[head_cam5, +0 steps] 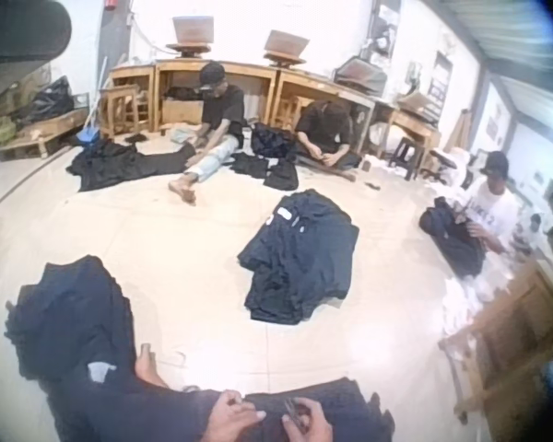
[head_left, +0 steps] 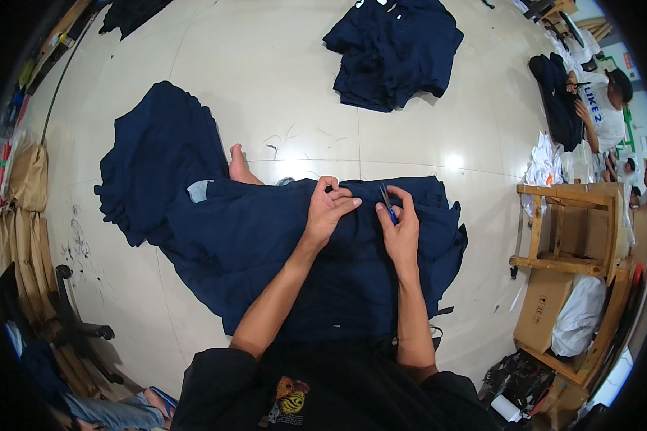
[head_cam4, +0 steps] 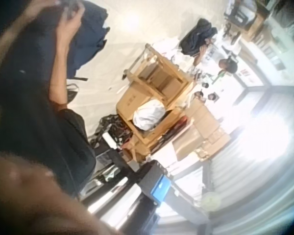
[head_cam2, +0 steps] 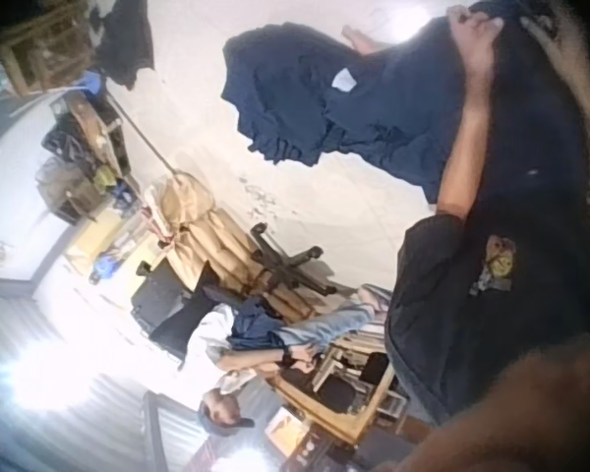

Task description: The person uses scissors to trim loose threads and tags from a dark blue garment laid out on the floor. They repeatedly cut small pieces of fabric and thread, then smooth the garment with their hands.

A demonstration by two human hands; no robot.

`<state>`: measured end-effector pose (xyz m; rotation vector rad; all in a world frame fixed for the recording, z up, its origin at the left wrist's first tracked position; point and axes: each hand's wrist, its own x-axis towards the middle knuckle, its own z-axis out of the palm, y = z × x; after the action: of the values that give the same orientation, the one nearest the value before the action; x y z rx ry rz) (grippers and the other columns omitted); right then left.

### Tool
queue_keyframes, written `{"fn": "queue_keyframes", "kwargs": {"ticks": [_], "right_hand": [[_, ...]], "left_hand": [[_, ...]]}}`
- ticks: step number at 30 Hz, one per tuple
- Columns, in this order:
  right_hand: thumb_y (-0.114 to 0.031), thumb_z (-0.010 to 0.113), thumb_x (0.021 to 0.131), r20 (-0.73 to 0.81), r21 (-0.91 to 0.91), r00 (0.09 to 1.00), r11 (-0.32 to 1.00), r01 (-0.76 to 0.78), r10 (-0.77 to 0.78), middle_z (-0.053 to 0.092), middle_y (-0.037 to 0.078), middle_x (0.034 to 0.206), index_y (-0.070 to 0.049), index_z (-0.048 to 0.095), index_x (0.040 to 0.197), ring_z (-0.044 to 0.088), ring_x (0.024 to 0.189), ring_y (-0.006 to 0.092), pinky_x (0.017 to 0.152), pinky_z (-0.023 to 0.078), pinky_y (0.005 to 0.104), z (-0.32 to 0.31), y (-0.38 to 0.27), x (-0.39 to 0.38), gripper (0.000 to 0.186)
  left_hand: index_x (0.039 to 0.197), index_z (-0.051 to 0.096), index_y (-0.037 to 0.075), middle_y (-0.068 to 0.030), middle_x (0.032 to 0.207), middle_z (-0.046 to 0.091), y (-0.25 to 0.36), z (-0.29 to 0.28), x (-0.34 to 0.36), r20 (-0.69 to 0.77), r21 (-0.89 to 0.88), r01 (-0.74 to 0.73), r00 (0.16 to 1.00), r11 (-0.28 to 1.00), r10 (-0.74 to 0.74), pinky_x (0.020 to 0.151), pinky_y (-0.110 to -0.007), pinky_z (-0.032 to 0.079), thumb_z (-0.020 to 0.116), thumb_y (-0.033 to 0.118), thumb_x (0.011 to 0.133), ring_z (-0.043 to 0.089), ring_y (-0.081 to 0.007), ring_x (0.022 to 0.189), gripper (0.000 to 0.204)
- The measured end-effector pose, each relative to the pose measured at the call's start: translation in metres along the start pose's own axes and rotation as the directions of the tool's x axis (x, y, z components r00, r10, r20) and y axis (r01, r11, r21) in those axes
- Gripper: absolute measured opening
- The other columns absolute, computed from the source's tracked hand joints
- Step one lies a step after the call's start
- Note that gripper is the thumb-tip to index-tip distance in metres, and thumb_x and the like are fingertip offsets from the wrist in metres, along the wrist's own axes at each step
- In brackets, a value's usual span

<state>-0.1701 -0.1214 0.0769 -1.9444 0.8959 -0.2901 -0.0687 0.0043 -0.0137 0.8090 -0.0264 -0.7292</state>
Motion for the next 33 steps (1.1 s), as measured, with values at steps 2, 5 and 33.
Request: {"fn": "queue_keyframes", "kwargs": {"ticks": [2,5,33], "right_hand": [[-0.013,0.075,0.095,0.047,0.139,0.996,0.988,0.069,-0.077,0.063,0.003,0.077,-0.001,0.068,0.109,0.05,0.067,0.0072,0.061,0.041,0.0253,0.009,0.024,0.012,0.02],[-0.009,0.074,0.094,0.101,0.244,0.994,0.97,0.026,-0.051,0.064,0.0,0.083,0.001,0.07,0.106,0.05,0.073,0.0046,0.065,0.041,0.0219,0.013,0.031,0.016,0.016],[-0.042,0.054,0.109,0.118,0.481,0.966,0.837,-0.26,0.232,0.047,-0.002,0.063,-0.001,0.062,0.095,0.039,0.052,0.0048,0.047,0.028,0.0218,-0.001,0.001,-0.042,0.044]], "left_hand": [[0.116,0.055,0.005,-0.0022,0.095,0.061,-0.001,0.006,-0.001,0.024,0.027,0.005,1.0,1.0,-0.006,0.083,-0.022,0.053,0.074,-0.009,0.089,0.063,-0.0075,0.087,0.035],[0.115,0.061,0.002,-0.0004,0.094,0.061,0.002,0.01,0.0,0.063,0.169,-0.044,0.997,0.985,0.034,0.081,-0.02,0.052,0.072,-0.007,0.092,0.062,-0.0052,0.084,0.027],[0.111,0.066,0.008,0.0037,0.105,0.066,-0.009,-0.004,0.003,0.118,0.277,0.137,0.977,0.951,-0.175,0.089,-0.025,0.049,0.069,0.021,0.103,0.06,-0.0059,0.099,0.016]]}}
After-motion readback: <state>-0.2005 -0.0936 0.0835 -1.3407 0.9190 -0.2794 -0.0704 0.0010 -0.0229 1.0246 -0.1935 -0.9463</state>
